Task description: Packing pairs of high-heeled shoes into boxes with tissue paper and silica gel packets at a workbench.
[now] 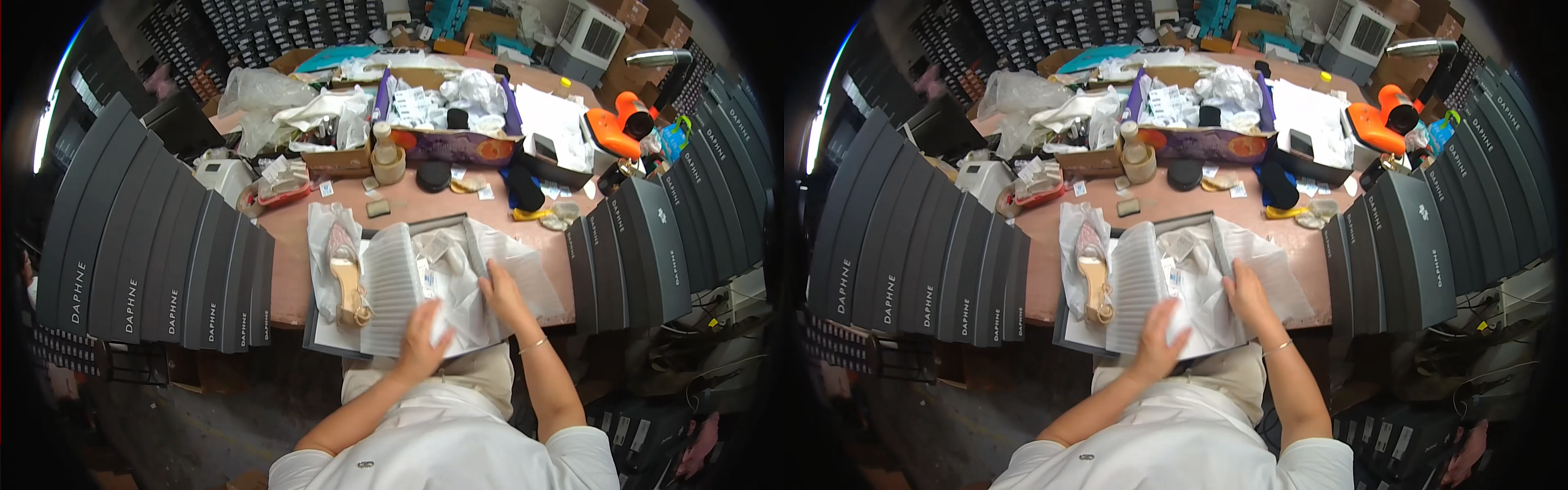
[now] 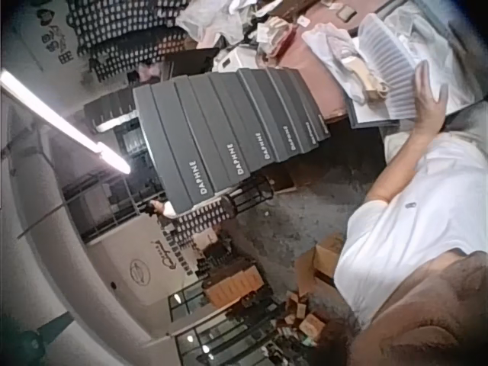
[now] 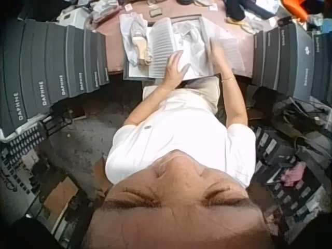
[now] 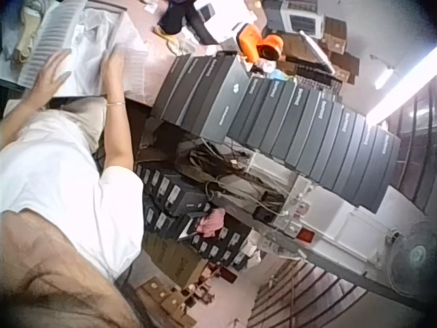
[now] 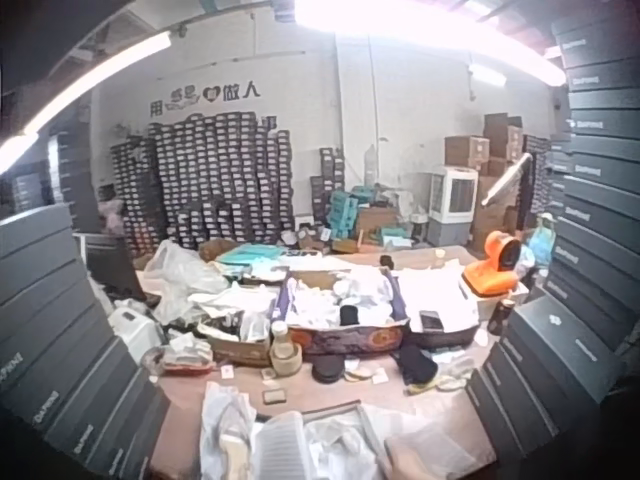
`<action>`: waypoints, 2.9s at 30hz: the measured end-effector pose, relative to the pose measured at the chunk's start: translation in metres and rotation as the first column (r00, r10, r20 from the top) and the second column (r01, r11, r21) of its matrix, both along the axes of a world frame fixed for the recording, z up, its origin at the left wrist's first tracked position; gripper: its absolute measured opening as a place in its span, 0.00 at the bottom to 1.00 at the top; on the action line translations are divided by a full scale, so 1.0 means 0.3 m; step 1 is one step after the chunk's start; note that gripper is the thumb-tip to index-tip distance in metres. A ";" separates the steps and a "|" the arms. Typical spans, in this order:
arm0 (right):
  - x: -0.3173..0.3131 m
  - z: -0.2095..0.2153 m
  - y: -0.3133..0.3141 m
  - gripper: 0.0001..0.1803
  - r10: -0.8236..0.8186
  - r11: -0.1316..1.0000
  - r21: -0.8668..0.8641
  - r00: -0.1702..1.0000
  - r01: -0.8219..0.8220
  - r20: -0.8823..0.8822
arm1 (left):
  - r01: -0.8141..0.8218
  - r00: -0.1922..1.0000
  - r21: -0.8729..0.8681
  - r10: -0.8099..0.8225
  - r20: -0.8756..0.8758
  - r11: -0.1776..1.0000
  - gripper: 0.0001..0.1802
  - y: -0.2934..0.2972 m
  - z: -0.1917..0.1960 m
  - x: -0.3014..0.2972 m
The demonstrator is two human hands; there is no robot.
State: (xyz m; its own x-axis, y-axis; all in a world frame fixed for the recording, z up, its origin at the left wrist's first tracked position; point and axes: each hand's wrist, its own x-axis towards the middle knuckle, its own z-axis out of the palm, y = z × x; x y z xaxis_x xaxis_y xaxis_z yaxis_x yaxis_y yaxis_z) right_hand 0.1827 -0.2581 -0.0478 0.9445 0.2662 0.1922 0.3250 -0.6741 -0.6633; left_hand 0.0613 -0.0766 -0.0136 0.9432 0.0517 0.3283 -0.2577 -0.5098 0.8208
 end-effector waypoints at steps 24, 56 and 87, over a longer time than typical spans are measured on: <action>0.039 -0.078 0.027 0.22 -0.079 0.931 -0.355 0.907 -0.080 -0.413 | -0.172 0.952 -0.739 -0.082 -0.294 0.651 0.43 0.216 -0.316 0.149; 0.098 0.346 -0.014 0.22 0.065 0.940 -0.312 0.829 0.136 0.556 | -0.157 0.969 -0.641 -0.010 -0.248 0.751 0.32 0.121 0.003 0.227; -0.283 0.293 0.130 0.20 0.496 0.522 0.800 0.658 0.296 -0.566 | -0.033 0.984 -0.963 -0.160 -0.079 0.267 0.36 0.146 0.119 0.022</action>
